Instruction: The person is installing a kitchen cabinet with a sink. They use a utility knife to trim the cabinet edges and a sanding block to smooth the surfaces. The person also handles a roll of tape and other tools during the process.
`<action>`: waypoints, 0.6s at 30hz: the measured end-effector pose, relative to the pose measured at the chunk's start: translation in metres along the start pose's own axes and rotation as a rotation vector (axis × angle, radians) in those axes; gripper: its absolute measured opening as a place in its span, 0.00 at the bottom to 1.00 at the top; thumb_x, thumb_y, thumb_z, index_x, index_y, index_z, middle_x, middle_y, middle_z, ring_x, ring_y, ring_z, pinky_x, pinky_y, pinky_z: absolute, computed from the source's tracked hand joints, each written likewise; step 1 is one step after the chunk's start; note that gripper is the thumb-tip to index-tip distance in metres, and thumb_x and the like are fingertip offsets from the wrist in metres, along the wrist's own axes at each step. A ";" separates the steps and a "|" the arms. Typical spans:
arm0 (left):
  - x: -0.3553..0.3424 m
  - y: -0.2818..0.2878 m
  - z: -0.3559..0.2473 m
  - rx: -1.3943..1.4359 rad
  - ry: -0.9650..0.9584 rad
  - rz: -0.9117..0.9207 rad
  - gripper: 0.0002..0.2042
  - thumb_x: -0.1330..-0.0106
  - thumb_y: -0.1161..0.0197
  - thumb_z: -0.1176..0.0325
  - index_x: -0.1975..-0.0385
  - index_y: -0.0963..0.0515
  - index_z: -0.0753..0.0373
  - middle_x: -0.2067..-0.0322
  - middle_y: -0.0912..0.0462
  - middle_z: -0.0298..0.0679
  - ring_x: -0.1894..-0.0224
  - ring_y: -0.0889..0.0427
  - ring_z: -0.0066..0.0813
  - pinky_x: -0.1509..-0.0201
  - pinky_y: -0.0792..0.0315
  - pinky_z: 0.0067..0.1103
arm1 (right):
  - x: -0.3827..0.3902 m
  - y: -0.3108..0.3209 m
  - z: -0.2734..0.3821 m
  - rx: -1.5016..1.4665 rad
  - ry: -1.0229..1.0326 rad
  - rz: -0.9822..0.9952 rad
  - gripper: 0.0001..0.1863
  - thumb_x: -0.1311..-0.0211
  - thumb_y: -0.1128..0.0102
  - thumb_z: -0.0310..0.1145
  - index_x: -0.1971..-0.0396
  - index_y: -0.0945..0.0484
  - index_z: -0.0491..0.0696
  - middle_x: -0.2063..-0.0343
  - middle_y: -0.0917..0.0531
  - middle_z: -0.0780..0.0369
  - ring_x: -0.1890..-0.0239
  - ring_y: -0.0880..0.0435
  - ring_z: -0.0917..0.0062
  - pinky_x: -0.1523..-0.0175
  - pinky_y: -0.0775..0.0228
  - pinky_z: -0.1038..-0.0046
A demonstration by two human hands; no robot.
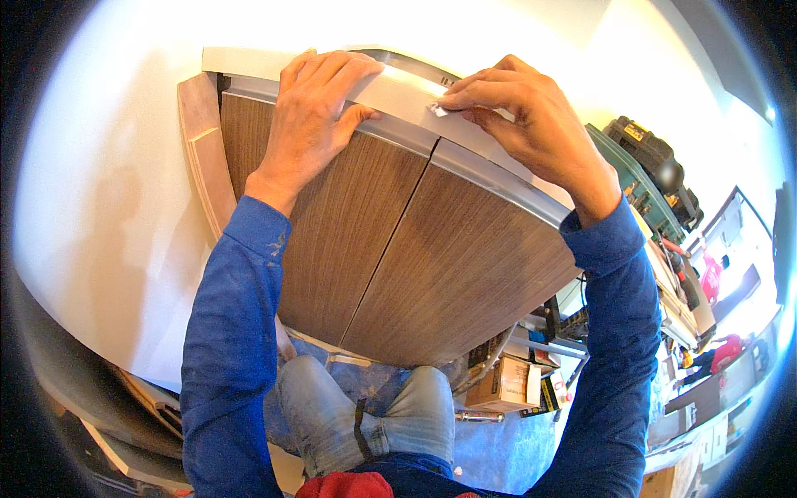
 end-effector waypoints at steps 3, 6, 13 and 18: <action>0.000 -0.001 0.000 -0.004 0.004 -0.001 0.25 0.41 0.25 0.61 0.42 0.19 0.54 0.44 0.15 0.36 0.37 0.21 0.42 0.25 0.36 0.42 | -0.001 0.001 0.000 -0.011 -0.019 0.016 0.14 0.37 0.30 0.23 0.54 0.07 0.53 0.56 0.08 0.63 0.52 0.15 0.67 0.47 0.20 0.65; 0.000 0.000 0.000 -0.009 -0.001 -0.017 0.25 0.42 0.23 0.65 0.43 0.19 0.54 0.45 0.15 0.34 0.38 0.20 0.39 0.26 0.36 0.41 | -0.007 -0.001 -0.001 -0.015 0.006 0.013 0.14 0.38 0.29 0.23 0.54 0.07 0.53 0.57 0.07 0.62 0.53 0.15 0.67 0.47 0.20 0.66; 0.000 0.001 -0.001 0.013 -0.003 -0.043 0.24 0.43 0.23 0.68 0.44 0.19 0.54 0.46 0.15 0.33 0.39 0.20 0.37 0.26 0.36 0.41 | -0.005 0.001 0.000 -0.003 -0.013 0.029 0.14 0.38 0.29 0.23 0.55 0.07 0.52 0.57 0.07 0.62 0.55 0.15 0.68 0.48 0.20 0.66; -0.001 -0.001 0.000 -0.004 -0.001 -0.040 0.24 0.43 0.23 0.68 0.44 0.19 0.54 0.46 0.15 0.33 0.39 0.20 0.37 0.26 0.36 0.40 | -0.010 0.001 -0.001 0.021 0.007 0.005 0.13 0.38 0.30 0.22 0.55 0.07 0.51 0.58 0.07 0.62 0.55 0.15 0.68 0.48 0.21 0.66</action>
Point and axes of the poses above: each hand's wrist, its own x-axis away from the middle knuckle, its own y-axis out of the back of the hand, z = x × y, the point moved 5 cm from there along -x, towards the middle knuckle
